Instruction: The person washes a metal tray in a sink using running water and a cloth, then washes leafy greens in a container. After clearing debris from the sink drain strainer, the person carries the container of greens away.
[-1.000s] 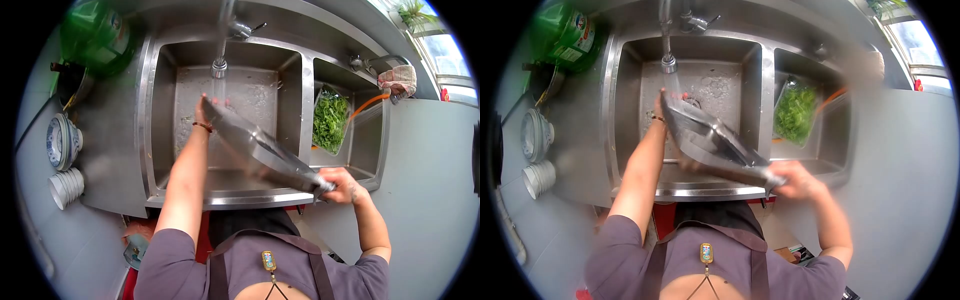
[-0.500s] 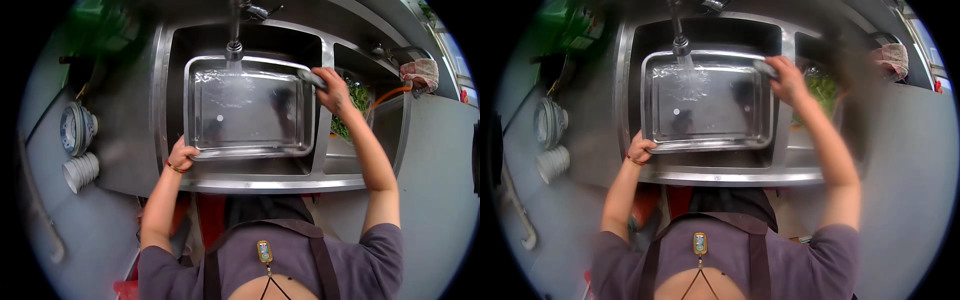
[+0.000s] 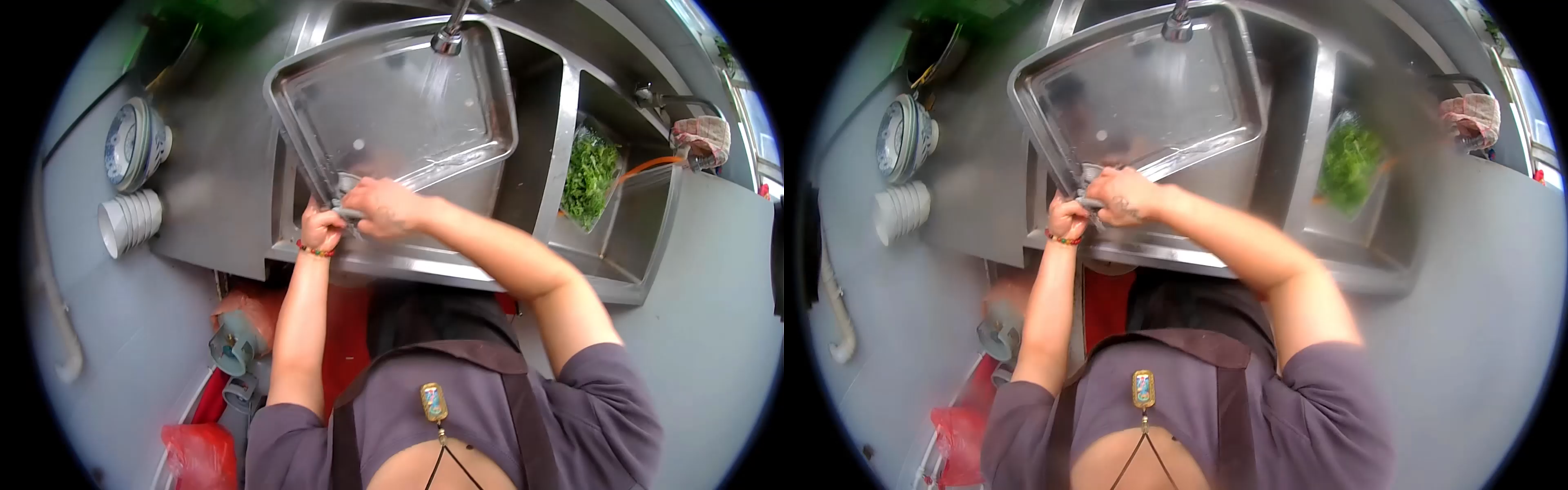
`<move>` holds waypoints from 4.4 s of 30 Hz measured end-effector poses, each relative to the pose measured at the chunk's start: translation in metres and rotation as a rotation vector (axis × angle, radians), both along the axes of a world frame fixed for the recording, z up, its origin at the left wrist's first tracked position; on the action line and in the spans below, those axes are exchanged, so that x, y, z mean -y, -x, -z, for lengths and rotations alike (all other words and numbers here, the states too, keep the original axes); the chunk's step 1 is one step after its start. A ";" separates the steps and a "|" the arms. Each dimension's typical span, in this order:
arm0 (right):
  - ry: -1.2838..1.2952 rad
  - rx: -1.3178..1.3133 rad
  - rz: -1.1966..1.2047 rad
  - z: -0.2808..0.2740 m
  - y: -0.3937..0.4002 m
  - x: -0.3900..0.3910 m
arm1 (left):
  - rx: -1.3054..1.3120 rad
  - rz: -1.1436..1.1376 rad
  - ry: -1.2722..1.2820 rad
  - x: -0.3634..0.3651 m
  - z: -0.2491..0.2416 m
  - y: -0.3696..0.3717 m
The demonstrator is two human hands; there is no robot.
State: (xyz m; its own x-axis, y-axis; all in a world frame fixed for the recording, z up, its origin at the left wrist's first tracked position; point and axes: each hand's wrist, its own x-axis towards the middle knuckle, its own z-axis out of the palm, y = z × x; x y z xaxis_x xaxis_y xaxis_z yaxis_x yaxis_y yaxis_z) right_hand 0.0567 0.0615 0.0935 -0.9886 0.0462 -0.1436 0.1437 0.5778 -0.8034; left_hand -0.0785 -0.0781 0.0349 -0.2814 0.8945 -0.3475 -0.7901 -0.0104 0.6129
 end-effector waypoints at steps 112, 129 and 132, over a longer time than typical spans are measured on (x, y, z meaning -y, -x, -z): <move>-0.201 0.210 0.907 0.012 -0.002 -0.128 | 0.228 0.061 0.312 -0.030 -0.040 -0.071; -0.401 0.078 0.248 0.029 -0.067 -0.062 | -0.031 -0.170 0.198 -0.069 0.016 -0.049; -0.601 0.134 0.365 0.053 -0.079 -0.135 | -0.234 -0.229 0.261 -0.070 0.000 -0.044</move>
